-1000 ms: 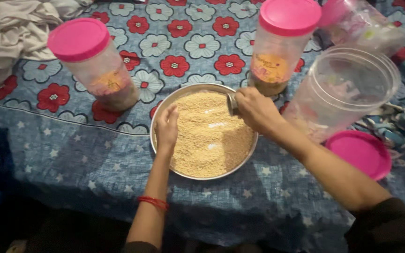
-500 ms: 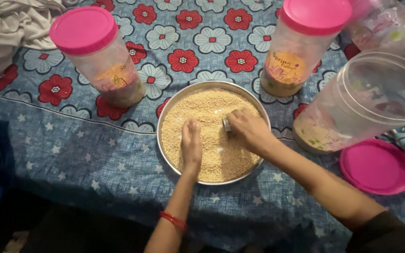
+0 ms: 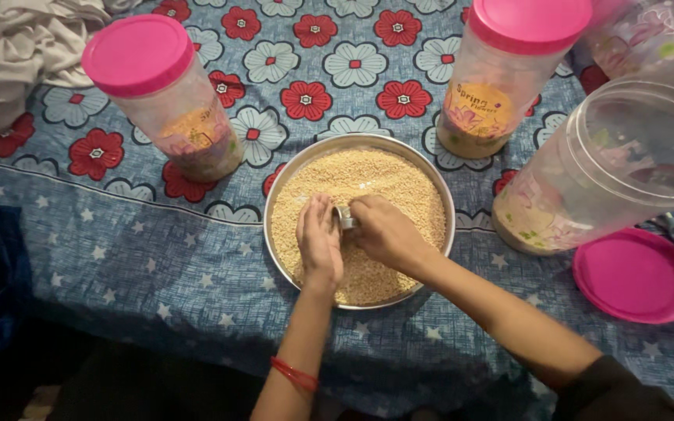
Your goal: The person wipes the inside of a clear plastic container with a cloth, then uses a metal cup to scoop grains from a metal tray and pour them into the container. The process is repeated multiple times to fill the container.
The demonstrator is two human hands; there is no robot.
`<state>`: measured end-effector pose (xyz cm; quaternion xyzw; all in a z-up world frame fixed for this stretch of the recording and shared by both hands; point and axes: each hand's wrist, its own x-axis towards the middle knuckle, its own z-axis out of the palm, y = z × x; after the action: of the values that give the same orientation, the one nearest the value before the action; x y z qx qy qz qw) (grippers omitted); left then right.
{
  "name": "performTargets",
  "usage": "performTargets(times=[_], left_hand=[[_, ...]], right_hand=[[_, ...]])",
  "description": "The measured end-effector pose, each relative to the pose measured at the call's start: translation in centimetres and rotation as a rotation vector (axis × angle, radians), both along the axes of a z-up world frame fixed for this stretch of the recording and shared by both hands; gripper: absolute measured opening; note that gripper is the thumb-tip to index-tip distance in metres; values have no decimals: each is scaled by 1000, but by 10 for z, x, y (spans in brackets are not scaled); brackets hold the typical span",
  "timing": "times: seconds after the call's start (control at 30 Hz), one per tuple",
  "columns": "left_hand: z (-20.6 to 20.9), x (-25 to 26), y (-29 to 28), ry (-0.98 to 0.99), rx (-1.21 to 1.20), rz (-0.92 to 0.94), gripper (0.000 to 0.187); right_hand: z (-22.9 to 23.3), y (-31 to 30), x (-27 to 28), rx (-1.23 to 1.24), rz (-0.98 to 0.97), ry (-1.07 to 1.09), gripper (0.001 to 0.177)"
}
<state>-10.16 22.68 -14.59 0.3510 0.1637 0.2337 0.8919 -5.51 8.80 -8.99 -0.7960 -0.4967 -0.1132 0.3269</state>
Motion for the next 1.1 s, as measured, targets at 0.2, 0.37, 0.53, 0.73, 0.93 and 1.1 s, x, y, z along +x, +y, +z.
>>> performTargets(times=[0.2,0.37,0.53,0.73,0.93,1.1], left_hand=[[48,-11,-2,-121,227,94,57],[74,-17,-10,-263,289,207,51],[97,-1,-30,-331,260,159,49],[142,34,-88,-430,342,-34,46],[165,67,-171,-543,538,-151,46],[155,83,-215,-459,415,-300,47]], right_hand=[[19,-7,5,97,-70,332,51],[57,-29,12,199,-179,499,58],[100,-73,3,508,-36,654,59],[167,-144,-20,480,-410,429,65],[224,-234,-22,633,-150,25,37],[228,-287,-4,209,-534,-552,41]])
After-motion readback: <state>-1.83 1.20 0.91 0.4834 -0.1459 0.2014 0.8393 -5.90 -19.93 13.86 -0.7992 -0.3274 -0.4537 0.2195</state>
